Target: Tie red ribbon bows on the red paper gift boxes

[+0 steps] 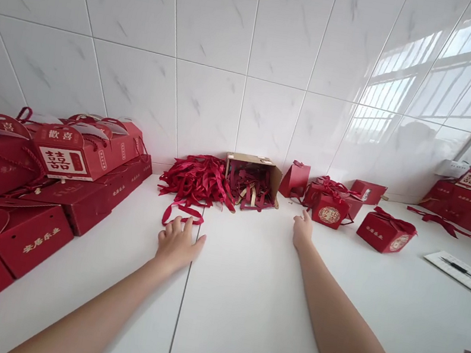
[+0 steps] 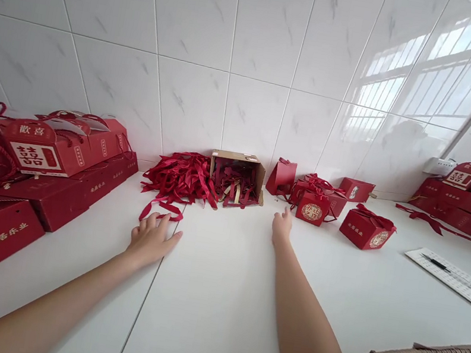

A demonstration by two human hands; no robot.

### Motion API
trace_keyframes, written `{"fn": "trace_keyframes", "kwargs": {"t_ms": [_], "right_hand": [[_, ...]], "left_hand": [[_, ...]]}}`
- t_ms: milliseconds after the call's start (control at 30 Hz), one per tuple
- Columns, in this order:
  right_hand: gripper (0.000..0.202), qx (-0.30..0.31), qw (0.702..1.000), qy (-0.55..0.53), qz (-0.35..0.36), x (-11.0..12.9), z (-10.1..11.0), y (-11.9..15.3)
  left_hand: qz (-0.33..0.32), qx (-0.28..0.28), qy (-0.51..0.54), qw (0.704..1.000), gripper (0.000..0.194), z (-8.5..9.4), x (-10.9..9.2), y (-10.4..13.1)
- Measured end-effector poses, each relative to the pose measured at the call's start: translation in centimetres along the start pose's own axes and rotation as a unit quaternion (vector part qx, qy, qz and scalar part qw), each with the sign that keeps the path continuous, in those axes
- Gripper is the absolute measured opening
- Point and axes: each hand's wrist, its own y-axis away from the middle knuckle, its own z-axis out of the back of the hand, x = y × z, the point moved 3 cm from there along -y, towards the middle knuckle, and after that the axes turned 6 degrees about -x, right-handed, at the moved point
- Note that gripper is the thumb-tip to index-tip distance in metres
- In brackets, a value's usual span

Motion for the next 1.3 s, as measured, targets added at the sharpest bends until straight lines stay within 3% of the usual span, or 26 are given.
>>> {"fn": "trace_keyframes", "kwargs": {"t_ms": [200, 400, 567, 767, 833, 933, 1100, 1200, 1300], "right_hand": [[0.037, 0.061, 0.997, 0.005, 0.051, 1.6, -0.1, 2.9], [0.034, 0.137, 0.983, 0.037, 0.118, 2.8, 0.2, 6.0], [0.03, 0.146, 0.975, 0.077, 0.147, 3.5, 0.4, 6.8], [0.025, 0.126, 0.976, 0.106, 0.141, 4.4, 0.8, 7.4], [0.023, 0.126, 0.974, 0.11, 0.153, 5.0, 0.7, 7.8], [0.021, 0.139, 0.963, 0.106, 0.205, 7.1, 0.2, 9.1], [0.026, 0.17, 0.933, 0.076, 0.307, 12.5, -1.7, 13.2], [0.033, 0.186, 0.918, 0.045, 0.349, 15.0, -2.9, 14.9], [0.035, 0.208, 0.906, 0.015, 0.368, 15.9, -3.5, 15.0]], "left_hand": [[-0.067, 0.036, 0.024, 0.997, 0.052, 0.3, -0.2, 0.2], [-0.084, 0.026, 0.044, 0.995, 0.044, 0.4, -0.1, 0.8], [-0.094, 0.022, 0.056, 0.994, 0.041, 0.7, 0.0, 1.2], [-0.087, -0.009, 0.048, 0.995, 0.056, 0.9, -0.4, 1.2], [-0.102, -0.02, 0.047, 0.993, 0.05, 0.7, -0.8, 1.0], [-0.169, -0.024, 0.06, 0.984, 0.036, 0.3, -1.5, 0.8], [-0.279, -0.027, 0.092, 0.956, 0.032, 0.3, -2.2, 0.9], [-0.286, -0.043, 0.097, 0.952, 0.031, 0.2, -2.0, 0.8], [-0.275, -0.055, 0.085, 0.956, 0.03, 0.0, -1.7, 0.8]]}}
